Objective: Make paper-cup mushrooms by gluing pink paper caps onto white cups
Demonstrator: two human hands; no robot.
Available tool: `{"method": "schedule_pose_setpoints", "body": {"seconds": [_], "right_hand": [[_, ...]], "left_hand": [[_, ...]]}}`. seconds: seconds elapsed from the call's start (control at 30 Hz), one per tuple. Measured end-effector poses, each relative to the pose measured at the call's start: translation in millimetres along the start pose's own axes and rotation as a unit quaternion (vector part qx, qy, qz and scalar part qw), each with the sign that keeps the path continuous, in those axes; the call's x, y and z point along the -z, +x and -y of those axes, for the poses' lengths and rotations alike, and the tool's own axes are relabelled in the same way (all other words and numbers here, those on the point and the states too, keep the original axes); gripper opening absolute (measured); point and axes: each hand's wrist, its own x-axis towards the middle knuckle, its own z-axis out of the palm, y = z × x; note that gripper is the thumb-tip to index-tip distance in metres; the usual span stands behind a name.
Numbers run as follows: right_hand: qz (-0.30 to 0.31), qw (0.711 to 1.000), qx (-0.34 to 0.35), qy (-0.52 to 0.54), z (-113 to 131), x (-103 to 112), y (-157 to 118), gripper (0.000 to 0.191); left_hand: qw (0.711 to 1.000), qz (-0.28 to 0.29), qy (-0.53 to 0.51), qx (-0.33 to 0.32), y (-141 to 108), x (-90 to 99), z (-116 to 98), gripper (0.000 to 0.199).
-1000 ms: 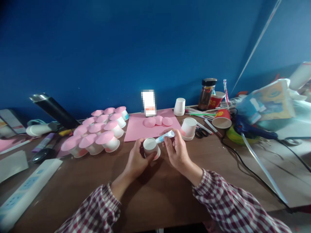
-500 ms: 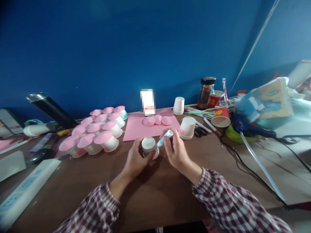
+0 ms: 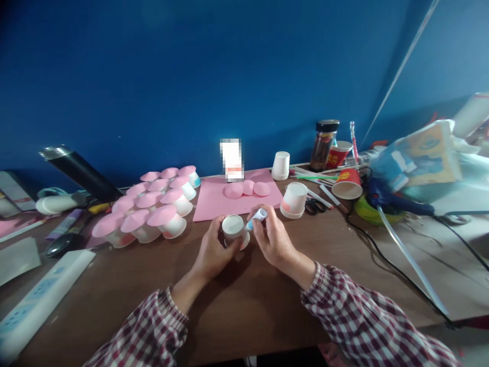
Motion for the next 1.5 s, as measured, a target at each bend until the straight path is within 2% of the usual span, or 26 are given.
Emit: {"method": "schedule_pose_setpoints", "body": {"seconds": [0.13,0.37,0.57,0.73,0.9,1.23,1.37,1.5], "right_hand": [[-0.048,0.998,-0.022,0.02,-4,-2,-4,0.013],[-0.025,0.999,-0.026,0.04,-3,-8,-7,0.012],[-0.024,0.999,-0.041,0.008,-7,-6,-8,0.01],[-0.085,0.99,-0.078,0.081,-12,-9,-8,0.015],[-0.075,0.981,-0.111,0.142,-9,-15,-6,0.019],[-0.084,0.973,-0.168,0.134,-7,-14,-1,0.03],[-0.12,0.964,-0.167,0.169,-12,-13,0,0.031],[-0.106,0.957,-0.177,0.204,-15,-13,0,0.03]], "left_hand": [[1.0,-0.002,-0.012,0.002,0,-0.5,1,0.046],[0.999,-0.005,-0.034,0.023,0,-1.0,5,0.05],[0.999,-0.028,0.021,0.018,0,-1.2,10,0.056],[0.996,-0.042,0.076,-0.027,1,-0.2,11,0.057],[0.993,-0.029,0.11,-0.033,2,1.7,7,0.051],[0.988,-0.04,0.15,-0.024,2,1.7,5,0.055],[0.986,-0.024,0.158,-0.04,1,2.7,4,0.053],[0.985,-0.004,0.168,-0.037,-1,1.9,0,0.047]]}}
